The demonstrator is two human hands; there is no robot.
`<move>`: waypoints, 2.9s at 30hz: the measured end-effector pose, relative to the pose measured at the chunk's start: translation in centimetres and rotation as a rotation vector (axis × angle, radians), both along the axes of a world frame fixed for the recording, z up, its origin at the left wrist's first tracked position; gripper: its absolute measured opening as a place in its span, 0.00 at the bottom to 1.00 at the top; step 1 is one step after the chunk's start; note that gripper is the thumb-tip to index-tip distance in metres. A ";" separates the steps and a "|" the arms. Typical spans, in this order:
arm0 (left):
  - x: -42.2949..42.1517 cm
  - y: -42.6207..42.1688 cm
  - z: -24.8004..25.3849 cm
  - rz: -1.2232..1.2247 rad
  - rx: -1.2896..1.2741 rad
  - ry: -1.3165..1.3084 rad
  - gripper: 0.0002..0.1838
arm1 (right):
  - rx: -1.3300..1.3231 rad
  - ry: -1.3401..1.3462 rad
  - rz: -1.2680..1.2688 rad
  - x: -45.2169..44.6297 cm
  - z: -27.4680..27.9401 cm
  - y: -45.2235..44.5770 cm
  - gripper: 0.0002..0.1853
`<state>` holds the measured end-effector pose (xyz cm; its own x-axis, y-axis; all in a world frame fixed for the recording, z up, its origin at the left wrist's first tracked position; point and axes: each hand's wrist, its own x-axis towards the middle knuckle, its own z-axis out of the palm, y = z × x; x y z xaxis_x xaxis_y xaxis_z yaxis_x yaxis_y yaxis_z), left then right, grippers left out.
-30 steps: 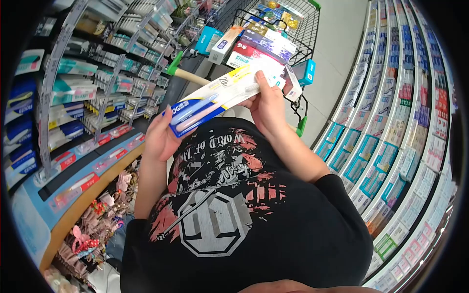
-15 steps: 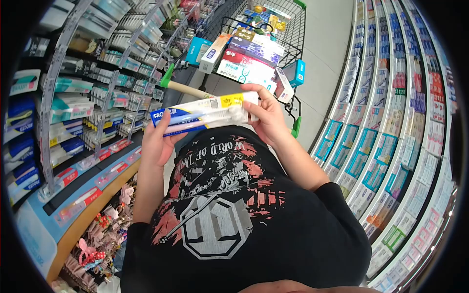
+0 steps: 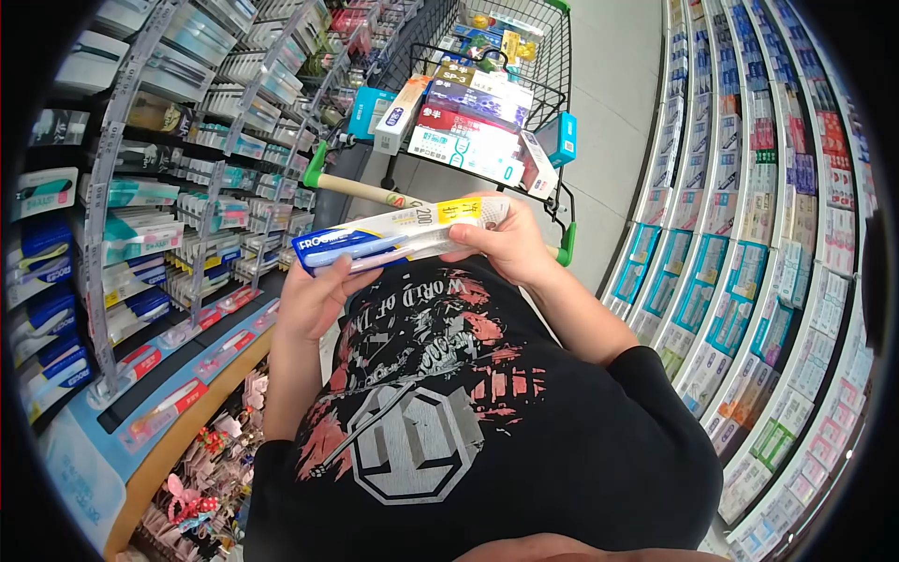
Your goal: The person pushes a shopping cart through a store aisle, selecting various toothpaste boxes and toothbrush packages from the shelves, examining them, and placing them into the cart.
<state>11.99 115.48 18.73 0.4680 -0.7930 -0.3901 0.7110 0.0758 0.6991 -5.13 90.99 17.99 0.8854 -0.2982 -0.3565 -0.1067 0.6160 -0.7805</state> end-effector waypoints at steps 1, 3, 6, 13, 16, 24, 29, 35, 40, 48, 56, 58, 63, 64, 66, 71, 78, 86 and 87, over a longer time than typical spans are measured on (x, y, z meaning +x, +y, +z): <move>0.1 0.2 -0.5 -0.017 0.009 -0.017 0.21 | -0.017 -0.027 0.003 0.0 -0.3 0.0 0.15; 0.1 0.6 -0.6 -0.032 0.030 -0.050 0.21 | -0.046 -0.080 0.009 -0.2 -1.2 0.1 0.16; 0.3 0.6 -0.3 -0.015 0.061 -0.074 0.20 | -0.022 -0.088 -0.016 0.0 -1.2 0.5 0.18; 0.5 0.3 -0.3 0.075 0.040 0.032 0.19 | -0.029 -0.066 0.062 0.4 -2.2 -1.2 0.19; -0.1 -0.6 -0.6 0.094 0.098 -0.066 0.17 | -0.218 -0.019 0.072 0.3 -2.4 -2.5 0.17; 2.2 -0.1 -3.5 0.278 0.347 -0.296 0.11 | -0.095 -0.071 -0.301 0.1 -6.0 -8.6 0.19; 4.5 2.9 -6.4 0.326 0.431 -0.307 0.12 | -0.208 0.173 -0.548 0.7 -9.0 -12.9 0.17; 4.7 3.9 -9.2 0.380 0.455 -0.253 0.12 | -0.587 0.320 -0.574 2.1 -12.8 -12.5 0.28; 4.8 3.8 -9.8 0.386 0.449 -0.269 0.12 | -1.061 0.674 -0.385 1.6 -13.3 -12.4 0.32; 6.8 4.7 -9.2 0.464 0.438 -0.294 0.12 | -1.540 0.495 -0.444 0.1 -16.0 -13.4 0.24; 12.4 8.1 -8.6 0.882 0.485 -0.598 0.11 | -1.399 0.402 -0.385 0.3 -9.9 -9.1 0.16; 14.0 8.7 -8.5 0.946 0.521 -0.650 0.11 | -1.424 0.362 -0.372 0.4 -9.7 -8.7 0.15; 18.7 6.1 -7.5 0.904 0.658 -0.987 0.20 | -1.339 0.318 -0.246 0.9 -9.3 -7.4 0.08; 20.2 5.1 -6.4 0.900 0.665 -1.073 0.23 | -1.366 0.306 -0.205 1.2 -9.0 -7.0 0.07; 24.3 3.8 -5.6 0.821 0.803 -1.191 0.31 | -1.497 0.217 -0.137 1.5 -8.6 -6.5 0.05; 31.9 1.2 -2.0 0.952 0.925 -1.348 0.32 | -1.567 0.063 -0.008 1.5 -8.1 -4.8 0.03; 34.7 -0.1 0.2 0.803 0.869 -1.288 0.27 | -1.530 0.007 0.026 -0.3 -8.3 -3.4 0.03; 29.4 -0.9 1.9 0.674 0.384 -1.008 0.24 | -1.426 -0.004 0.006 -1.4 -8.9 -2.7 0.04; 29.0 -1.0 2.0 0.668 0.320 -0.951 0.24 | -1.433 -0.017 0.022 -1.2 -9.1 -2.6 0.04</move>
